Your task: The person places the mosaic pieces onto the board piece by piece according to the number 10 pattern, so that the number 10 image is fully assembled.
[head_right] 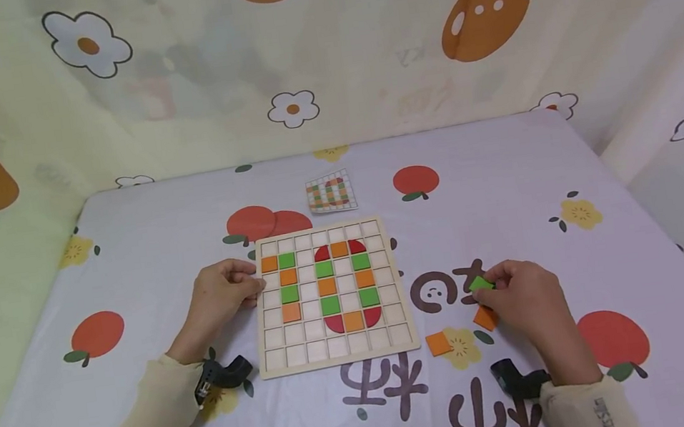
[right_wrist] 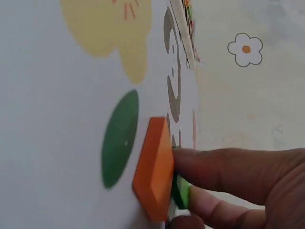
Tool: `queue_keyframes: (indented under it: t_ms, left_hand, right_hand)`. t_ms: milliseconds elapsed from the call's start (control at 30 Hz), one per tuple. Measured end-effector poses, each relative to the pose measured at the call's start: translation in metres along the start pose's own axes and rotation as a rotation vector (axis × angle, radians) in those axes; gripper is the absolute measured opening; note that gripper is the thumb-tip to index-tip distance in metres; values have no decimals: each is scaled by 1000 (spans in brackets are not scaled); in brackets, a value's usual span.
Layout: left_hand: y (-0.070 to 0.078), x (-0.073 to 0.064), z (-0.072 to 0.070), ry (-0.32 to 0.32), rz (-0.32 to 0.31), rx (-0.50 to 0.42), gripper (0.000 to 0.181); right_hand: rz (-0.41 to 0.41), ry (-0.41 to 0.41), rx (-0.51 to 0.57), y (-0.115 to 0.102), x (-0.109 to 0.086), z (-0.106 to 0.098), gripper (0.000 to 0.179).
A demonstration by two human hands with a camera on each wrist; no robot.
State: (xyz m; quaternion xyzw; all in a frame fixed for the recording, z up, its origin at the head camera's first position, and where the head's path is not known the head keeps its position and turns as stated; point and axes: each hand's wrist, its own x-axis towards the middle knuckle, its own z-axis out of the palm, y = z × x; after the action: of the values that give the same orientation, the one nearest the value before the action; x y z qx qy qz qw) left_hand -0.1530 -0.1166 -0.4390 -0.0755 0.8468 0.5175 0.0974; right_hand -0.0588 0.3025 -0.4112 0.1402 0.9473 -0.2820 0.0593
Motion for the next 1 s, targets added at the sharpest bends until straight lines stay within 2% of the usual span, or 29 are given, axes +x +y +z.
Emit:
queue_keyframes:
  t_ms: [133,267,467,800,1000]
  left_hand:
    - [0,0,-1,3,-6,-2,23]
    - [-1,0,-1,6,-11,-7,23]
    - [-1,1,-1,12,-11,-9,22]
    - [-1,1,0,3,-9,-8,24]
    - [-1,2,0,3,-5,-11,23]
  right_hand:
    - [11,-29,70,-3,2,0,25]
    - [6,-63,208,-10,2,3,24]
    - [-8,-126,398,-33,1,16,28]
    - [-62,-382,624,-83,4,42,26]
    - [-86,-487,656,-112,5,60,21]
